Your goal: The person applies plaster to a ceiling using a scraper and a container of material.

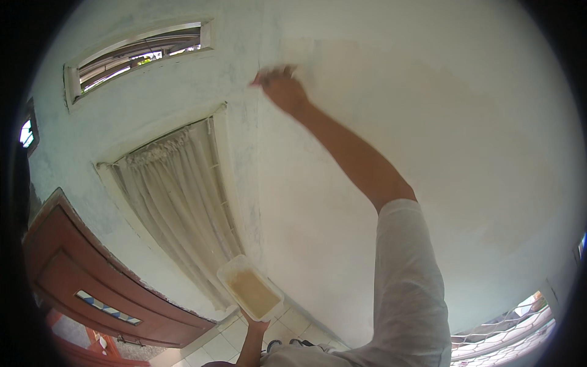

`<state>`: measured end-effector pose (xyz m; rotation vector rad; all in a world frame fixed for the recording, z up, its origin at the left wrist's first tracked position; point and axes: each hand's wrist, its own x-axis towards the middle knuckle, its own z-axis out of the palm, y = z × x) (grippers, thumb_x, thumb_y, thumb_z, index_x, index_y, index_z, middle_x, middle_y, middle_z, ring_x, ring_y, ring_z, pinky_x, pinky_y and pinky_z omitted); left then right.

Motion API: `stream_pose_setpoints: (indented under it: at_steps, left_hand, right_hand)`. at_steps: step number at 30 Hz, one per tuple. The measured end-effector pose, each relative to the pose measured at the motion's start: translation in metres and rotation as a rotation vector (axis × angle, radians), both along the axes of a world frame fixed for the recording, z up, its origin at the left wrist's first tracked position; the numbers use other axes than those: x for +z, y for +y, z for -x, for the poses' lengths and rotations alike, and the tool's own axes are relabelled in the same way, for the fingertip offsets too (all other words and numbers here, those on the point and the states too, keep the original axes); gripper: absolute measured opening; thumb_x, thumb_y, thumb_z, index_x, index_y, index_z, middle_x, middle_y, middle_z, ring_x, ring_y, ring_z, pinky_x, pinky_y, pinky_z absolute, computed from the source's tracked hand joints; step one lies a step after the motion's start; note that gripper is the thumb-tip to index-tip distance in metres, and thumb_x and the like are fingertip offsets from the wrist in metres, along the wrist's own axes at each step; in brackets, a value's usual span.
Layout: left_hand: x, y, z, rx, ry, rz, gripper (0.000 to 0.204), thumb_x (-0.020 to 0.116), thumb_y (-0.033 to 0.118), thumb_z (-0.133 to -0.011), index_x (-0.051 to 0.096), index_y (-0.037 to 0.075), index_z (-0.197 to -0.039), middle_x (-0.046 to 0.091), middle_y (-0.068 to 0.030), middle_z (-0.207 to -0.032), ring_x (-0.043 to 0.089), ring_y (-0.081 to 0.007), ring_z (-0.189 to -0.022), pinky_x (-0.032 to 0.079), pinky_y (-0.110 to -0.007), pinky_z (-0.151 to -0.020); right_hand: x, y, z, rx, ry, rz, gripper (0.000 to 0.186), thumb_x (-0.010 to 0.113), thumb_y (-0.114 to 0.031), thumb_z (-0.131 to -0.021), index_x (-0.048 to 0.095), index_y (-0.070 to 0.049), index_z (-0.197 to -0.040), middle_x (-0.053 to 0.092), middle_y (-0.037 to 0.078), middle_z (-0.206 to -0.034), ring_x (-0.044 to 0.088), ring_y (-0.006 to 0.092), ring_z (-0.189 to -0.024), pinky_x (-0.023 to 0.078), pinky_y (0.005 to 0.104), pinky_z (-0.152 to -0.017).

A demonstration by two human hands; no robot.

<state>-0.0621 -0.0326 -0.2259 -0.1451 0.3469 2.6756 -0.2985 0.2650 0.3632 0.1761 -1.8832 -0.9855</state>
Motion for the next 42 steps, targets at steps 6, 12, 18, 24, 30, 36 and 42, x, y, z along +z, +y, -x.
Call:
stream_pose_setpoints:
  at_steps: [6, 12, 18, 24, 30, 36, 42]
  left_hand:
    - [-0.001, -0.008, -0.004, 0.002, 0.008, -0.002, 0.061, 0.043, 0.063, -0.101, 0.058, 0.016, -0.137, 0.065, 0.0017, -0.127, 0.062, -0.0201, -0.117, 0.052, -0.041, -0.098]
    - [-0.002, -0.013, 0.001, 0.007, 0.059, 0.005, 0.059, 0.039, 0.059, -0.106, 0.051, 0.016, -0.144, 0.062, 0.0012, -0.132, 0.06, -0.0183, -0.12, 0.052, -0.037, -0.099]
    - [0.015, -0.013, 0.0, -0.01, 0.094, -0.011, 0.06, 0.038, 0.059, -0.106, 0.049, 0.015, -0.146, 0.06, -0.0003, -0.135, 0.059, -0.0199, -0.124, 0.051, -0.038, -0.102]
    - [0.018, -0.01, -0.003, 0.012, 0.083, -0.015, 0.062, 0.039, 0.06, -0.105, 0.049, 0.016, -0.146, 0.06, -0.0005, -0.136, 0.059, -0.02, -0.124, 0.051, -0.039, -0.103]
    - [0.019, -0.016, -0.005, 0.01, 0.076, -0.015, 0.061, 0.04, 0.061, -0.105, 0.052, 0.016, -0.144, 0.061, 0.0013, -0.134, 0.06, -0.0192, -0.122, 0.051, -0.038, -0.101]
    - [0.025, -0.005, -0.006, -0.073, 0.032, -0.008, 0.063, 0.041, 0.063, -0.103, 0.052, 0.016, -0.144, 0.062, 0.0014, -0.133, 0.06, -0.0195, -0.121, 0.052, -0.039, -0.101]
    - [0.029, -0.017, -0.002, -0.008, 0.069, 0.007, 0.065, 0.041, 0.064, -0.103, 0.05, 0.016, -0.146, 0.061, -0.0001, -0.135, 0.059, -0.0208, -0.123, 0.051, -0.041, -0.102]
  right_hand:
    - [0.066, 0.035, 0.002, -0.08, 0.009, 0.052, 0.035, 0.056, -0.013, -0.094, 0.064, -0.004, -0.127, 0.07, 0.01, -0.113, 0.066, 0.0284, -0.112, 0.049, 0.0597, -0.1]
    - [-0.108, 0.058, -0.008, -0.106, -0.081, -0.212, 0.041, 0.057, -0.016, -0.092, 0.062, -0.001, -0.13, 0.067, 0.015, -0.118, 0.065, 0.0304, -0.109, 0.045, 0.0661, -0.101]
    - [-0.192, 0.029, -0.021, 0.06, -0.421, -0.091, 0.04, 0.057, -0.015, -0.092, 0.063, 0.001, -0.128, 0.068, 0.019, -0.116, 0.068, 0.0368, -0.099, 0.054, 0.0589, -0.092]
    - [0.011, 0.029, 0.007, 0.095, 0.12, 0.105, 0.034, 0.055, -0.009, -0.093, 0.063, 0.005, -0.123, 0.064, 0.024, -0.124, 0.069, 0.0371, -0.108, 0.061, 0.0438, -0.086]
    - [-0.008, 0.064, -0.012, -0.027, 0.08, 0.031, 0.046, 0.054, -0.012, -0.094, 0.054, 0.006, -0.137, 0.066, 0.024, -0.122, 0.065, 0.0403, -0.113, 0.047, 0.0602, -0.105]
    - [-0.215, 0.08, -0.044, -0.078, -0.325, 0.057, 0.05, 0.055, -0.011, -0.093, 0.053, 0.018, -0.134, 0.067, 0.031, -0.114, 0.067, 0.0457, -0.106, 0.05, 0.0667, -0.096]
    - [-0.159, 0.006, -0.045, 0.124, -0.304, 0.0, 0.037, 0.05, -0.02, -0.099, 0.062, 0.006, -0.123, 0.069, 0.026, -0.115, 0.069, 0.0403, -0.098, 0.049, 0.0673, -0.096]
